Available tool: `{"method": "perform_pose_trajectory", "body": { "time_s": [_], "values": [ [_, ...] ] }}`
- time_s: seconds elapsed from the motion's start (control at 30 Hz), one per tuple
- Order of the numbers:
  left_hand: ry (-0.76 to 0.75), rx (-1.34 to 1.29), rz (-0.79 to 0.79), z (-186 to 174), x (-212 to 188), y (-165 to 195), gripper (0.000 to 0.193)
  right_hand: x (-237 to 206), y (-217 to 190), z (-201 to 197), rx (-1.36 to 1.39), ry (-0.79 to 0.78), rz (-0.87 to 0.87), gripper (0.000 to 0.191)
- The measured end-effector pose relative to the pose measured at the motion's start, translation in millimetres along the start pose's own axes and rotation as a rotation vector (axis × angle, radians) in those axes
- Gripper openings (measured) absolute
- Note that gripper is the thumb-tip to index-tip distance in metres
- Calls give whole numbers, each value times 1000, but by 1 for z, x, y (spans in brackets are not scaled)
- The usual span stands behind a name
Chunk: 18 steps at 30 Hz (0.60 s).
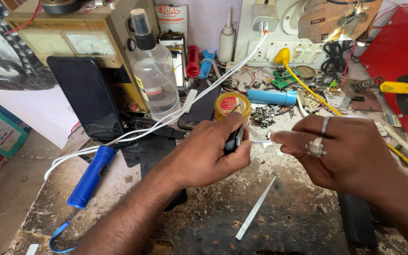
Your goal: The person disassembles a black electric hair trimmer on a cluttered workbench, prying off the blade head and unscrewing components with a screwdriver. They file a metal part, reattach the blade, test the trimmer, then handle a white charging cable and a small light that glows blue.
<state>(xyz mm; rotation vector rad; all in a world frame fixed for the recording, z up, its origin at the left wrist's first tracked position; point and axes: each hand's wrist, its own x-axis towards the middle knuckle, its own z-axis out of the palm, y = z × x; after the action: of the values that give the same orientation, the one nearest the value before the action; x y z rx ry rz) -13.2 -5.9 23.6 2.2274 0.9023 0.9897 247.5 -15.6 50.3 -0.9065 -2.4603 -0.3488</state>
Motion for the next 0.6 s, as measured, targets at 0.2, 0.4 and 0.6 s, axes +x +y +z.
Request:
{"method": "perform_pose_trajectory", "body": {
  "time_s": [0.2, 0.4, 0.6],
  "values": [
    [5, 37, -25, 0, -1, 1, 23, -2, 2, 7, 57, -62, 126, 10],
    [5, 74, -15, -2, -1, 0, 24, -1, 5, 9, 320, 2, 93, 21],
    [40, 39, 24, -6, -3, 0, 27, -6, 10, -3, 264, -113, 133, 28]
  ]
}}
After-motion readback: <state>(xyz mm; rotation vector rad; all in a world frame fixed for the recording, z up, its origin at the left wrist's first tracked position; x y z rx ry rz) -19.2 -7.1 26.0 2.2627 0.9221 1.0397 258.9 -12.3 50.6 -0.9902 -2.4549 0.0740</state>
